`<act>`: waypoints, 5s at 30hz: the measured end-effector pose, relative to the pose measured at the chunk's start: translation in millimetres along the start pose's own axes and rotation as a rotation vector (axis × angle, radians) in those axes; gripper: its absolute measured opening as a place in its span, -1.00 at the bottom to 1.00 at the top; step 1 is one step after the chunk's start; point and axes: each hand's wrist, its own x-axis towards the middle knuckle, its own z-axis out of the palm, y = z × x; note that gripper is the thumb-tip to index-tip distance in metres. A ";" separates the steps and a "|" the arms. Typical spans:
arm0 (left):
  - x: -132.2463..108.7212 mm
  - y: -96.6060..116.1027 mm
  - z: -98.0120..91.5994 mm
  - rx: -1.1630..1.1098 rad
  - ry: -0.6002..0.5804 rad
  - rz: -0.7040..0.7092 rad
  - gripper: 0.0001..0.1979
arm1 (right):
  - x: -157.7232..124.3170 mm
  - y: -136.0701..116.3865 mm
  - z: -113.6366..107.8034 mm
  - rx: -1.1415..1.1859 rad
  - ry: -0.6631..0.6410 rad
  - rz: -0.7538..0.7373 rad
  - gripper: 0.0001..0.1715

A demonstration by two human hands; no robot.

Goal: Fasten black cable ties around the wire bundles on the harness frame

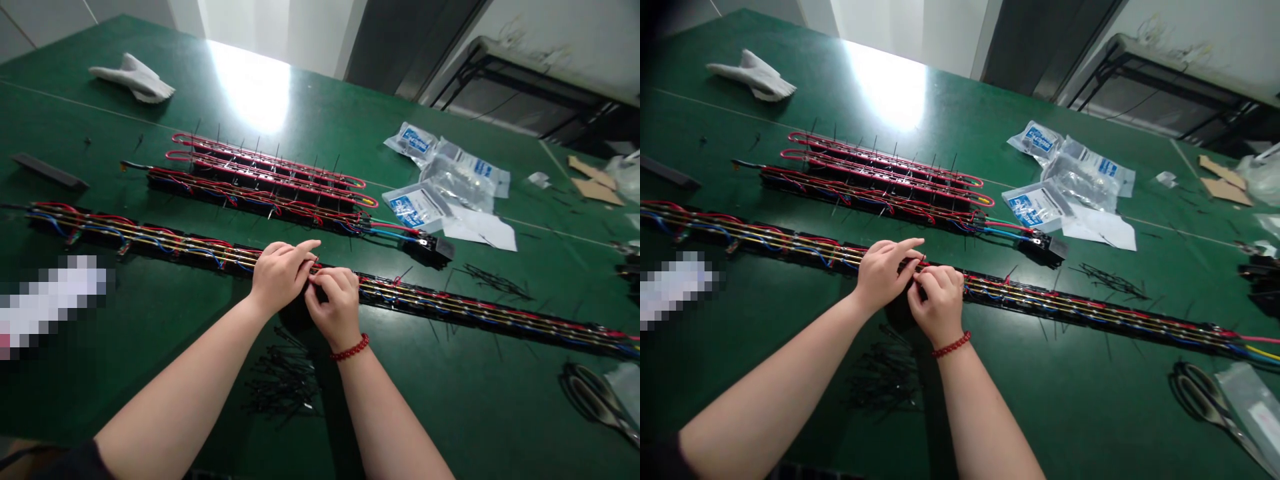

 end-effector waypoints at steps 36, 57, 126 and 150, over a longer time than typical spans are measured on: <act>-4.1 1.6 -1.8 0.000 0.088 0.001 -0.88 | -3.9 9.6 -5.5 0.076 0.004 0.057 -0.90; -5.0 -1.1 -1.7 -0.041 0.040 0.072 -0.85 | -3.1 9.8 -4.7 0.060 0.000 0.067 -0.94; -5.6 3.0 -8.7 -0.059 0.024 0.125 -0.86 | -3.3 9.8 -3.5 0.083 0.019 0.104 -0.93; -5.4 0.9 -5.6 -0.060 0.059 0.130 -0.88 | -2.0 6.8 -7.5 0.086 0.038 0.085 -0.93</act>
